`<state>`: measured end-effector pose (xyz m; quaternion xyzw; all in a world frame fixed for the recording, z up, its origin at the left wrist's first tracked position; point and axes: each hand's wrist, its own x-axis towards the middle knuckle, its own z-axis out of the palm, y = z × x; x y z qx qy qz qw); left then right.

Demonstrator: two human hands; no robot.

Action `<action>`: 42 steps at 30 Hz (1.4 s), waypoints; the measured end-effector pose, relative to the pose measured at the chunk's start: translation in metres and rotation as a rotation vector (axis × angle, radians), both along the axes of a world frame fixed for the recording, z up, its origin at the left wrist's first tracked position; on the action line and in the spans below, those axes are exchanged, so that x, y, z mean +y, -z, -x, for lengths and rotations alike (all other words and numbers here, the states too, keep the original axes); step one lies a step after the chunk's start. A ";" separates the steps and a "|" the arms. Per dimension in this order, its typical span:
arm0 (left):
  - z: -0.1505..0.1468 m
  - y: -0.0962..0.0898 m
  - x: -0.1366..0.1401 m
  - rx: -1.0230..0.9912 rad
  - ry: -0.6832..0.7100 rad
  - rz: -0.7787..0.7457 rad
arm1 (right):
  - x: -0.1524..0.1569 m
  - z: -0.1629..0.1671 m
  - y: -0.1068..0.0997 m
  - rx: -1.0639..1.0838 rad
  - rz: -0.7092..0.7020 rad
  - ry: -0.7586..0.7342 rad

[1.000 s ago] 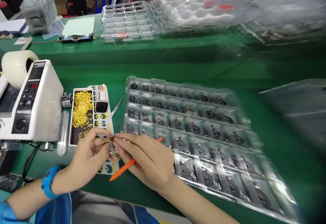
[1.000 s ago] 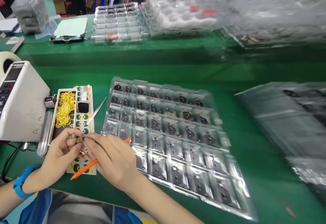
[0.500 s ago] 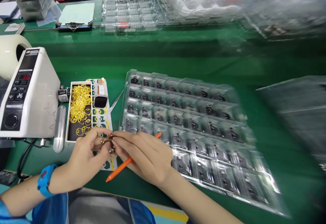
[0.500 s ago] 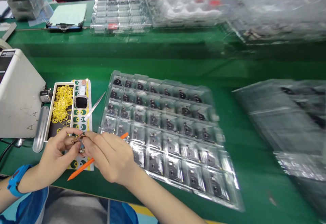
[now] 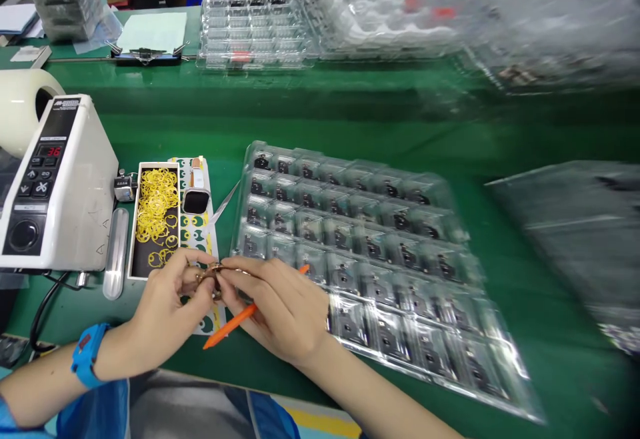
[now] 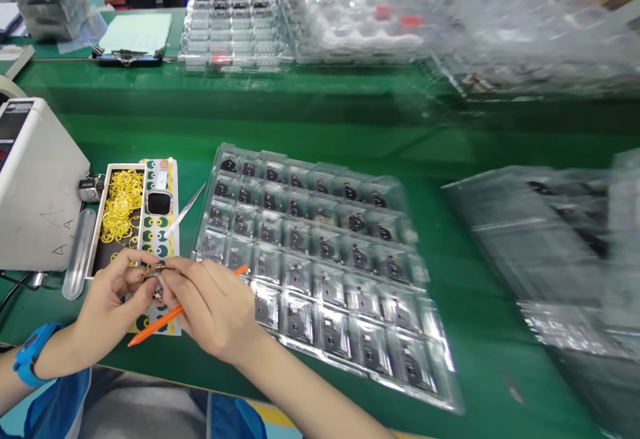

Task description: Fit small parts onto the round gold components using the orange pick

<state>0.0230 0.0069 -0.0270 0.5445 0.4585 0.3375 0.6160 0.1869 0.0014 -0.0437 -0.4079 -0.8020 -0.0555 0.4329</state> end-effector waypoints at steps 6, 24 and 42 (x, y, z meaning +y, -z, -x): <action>0.001 -0.008 0.010 -0.100 -0.054 0.055 | 0.002 -0.010 -0.012 0.415 0.425 -0.122; 0.000 -0.011 0.012 -0.060 -0.005 -0.035 | -0.001 -0.007 -0.016 0.271 0.788 -0.361; -0.006 0.020 -0.003 0.506 -0.112 -1.185 | -0.009 -0.005 -0.013 0.893 1.316 -0.290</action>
